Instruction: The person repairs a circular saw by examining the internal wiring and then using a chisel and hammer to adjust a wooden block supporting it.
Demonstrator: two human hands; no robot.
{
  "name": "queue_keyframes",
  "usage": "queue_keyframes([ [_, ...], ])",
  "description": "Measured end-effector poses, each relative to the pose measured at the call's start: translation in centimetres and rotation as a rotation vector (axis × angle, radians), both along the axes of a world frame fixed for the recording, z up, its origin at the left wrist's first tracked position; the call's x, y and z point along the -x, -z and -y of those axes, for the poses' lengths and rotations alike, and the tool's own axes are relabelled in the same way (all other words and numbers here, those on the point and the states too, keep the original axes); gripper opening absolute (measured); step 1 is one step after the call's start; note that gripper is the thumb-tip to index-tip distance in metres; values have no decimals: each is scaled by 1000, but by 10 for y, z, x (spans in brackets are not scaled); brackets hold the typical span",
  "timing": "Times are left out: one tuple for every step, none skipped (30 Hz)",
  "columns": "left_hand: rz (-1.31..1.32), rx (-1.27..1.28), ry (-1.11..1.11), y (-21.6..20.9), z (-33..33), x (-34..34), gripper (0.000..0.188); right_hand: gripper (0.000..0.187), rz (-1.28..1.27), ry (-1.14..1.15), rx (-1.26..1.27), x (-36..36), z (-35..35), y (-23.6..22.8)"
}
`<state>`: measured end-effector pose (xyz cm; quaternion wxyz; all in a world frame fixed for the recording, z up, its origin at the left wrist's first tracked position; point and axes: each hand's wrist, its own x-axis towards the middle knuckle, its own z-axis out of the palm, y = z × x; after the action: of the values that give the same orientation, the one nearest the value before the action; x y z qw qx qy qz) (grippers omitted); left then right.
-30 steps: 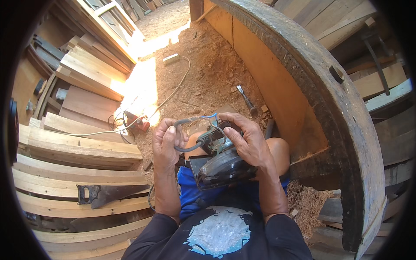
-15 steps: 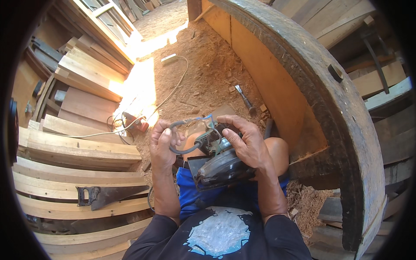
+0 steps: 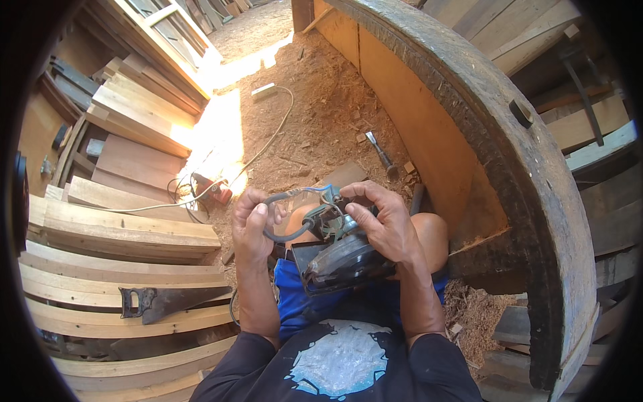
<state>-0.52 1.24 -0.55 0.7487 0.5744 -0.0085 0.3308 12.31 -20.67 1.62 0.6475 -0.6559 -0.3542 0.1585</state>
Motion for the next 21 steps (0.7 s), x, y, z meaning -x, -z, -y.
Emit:
queue_keyframes([
  [0, 1, 0, 0, 1, 1, 10, 25, 89, 0, 8, -1, 0, 0],
  [28, -24, 16, -1, 3, 2, 10, 25, 177, 0, 15, -1, 1, 0],
  [56, -49, 32, -3, 4, 3, 10, 25, 177, -1, 16, 0, 0, -1],
  [58, -46, 34, -7, 6, 5, 10, 26, 145, 19, -6, 3, -1, -2],
  [113, -124, 104, -12, 7, 7, 13, 26, 113, 40, -28, 4, -1, -4],
  [169, -202, 175, -17, 10, 9, 18, 26, 114, 41, -25, 4, 0, -6],
  [196, -211, 197, -20, 13, 11, 21, 26, 158, 7, 8, 4, 1, -8],
  [198, -209, 196, -21, 15, 12, 21, 26, 201, -27, 40, 4, 2, -9],
  [242, -317, 214, -22, 16, 12, 20, 26, 203, -28, 43, 5, 2, -7],
  [287, -421, 236, -21, 17, 12, 20, 27, 149, -23, -6, 6, 2, -2],
  [280, -439, 264, -22, 19, 13, 20, 28, 95, -17, -55, 7, 3, 1],
  [284, -432, 270, -19, 19, 15, 20, 28, 96, -10, -48, 7, 5, 2],
  [257, -452, 304, -18, 20, 20, 20, 29, 103, -20, -111, 8, 6, 3],
  [231, -473, 339, -16, 20, 25, 20, 30, 110, -30, -173, 9, 7, 3],
  [185, -444, 369, -14, 22, 30, 22, 30, 110, -29, -171, 10, 6, 3],
  [185, -440, 373, -11, 21, 30, 22, 31, 81, -34, -231, 12, 5, 5],
  [190, -470, 422, -9, 19, 31, 13, 32, 53, -38, -291, 13, 5, 6],
  [195, -499, 472, -8, 17, 31, 9, 32, 51, -35, -288, 13, 5, 7],
  [192, -496, 474, -8, 16, 32, 9, 32, 33, -48, -329, 14, 5, 8],
  [183, -554, 453, -9, 16, 33, 10, 33, 15, -61, -369, 14, 5, 9],
  [174, -612, 432, -10, 15, 33, 10, 33, 12, -58, -368, 16, 5, 10],
])
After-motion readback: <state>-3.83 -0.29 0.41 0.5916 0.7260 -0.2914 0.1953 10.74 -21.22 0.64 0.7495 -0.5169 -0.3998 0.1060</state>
